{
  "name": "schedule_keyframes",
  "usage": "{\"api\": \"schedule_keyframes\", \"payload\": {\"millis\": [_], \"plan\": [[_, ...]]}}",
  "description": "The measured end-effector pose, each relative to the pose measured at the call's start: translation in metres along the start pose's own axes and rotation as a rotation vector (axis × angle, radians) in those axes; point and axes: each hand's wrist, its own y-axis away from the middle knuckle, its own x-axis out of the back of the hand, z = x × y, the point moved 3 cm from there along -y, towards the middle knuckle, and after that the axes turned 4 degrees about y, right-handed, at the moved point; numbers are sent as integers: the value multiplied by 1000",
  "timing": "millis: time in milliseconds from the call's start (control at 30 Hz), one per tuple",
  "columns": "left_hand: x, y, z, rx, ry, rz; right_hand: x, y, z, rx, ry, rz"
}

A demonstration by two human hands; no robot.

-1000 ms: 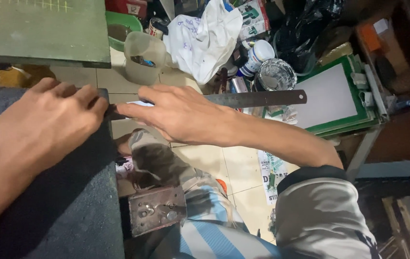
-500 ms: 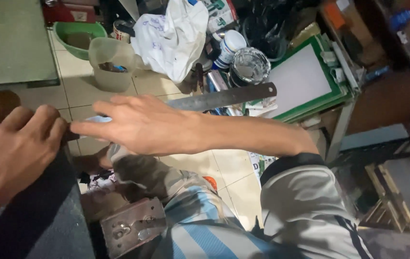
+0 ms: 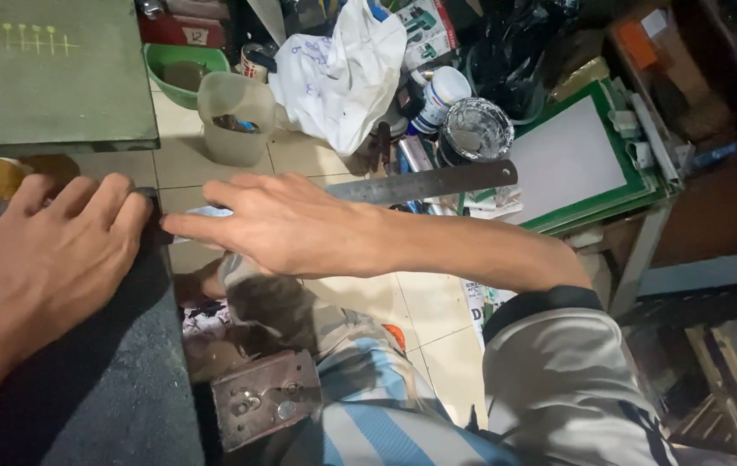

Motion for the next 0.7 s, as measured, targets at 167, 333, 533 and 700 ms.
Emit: {"api": "schedule_keyframes", "payload": {"millis": [167,333,533,700], "plan": [[-11,0,-3,68,167,-23,0,0,-1,-6,-13,-23],[-15,2,-10,118,367,-89,6,-2,-3,1,-9,-23],[9,-1,-41,294,885,-344,1,-9,1,50,-31,32],[46,5,-51,281,1122,-432,8,-14,3,87,-18,81]]}}
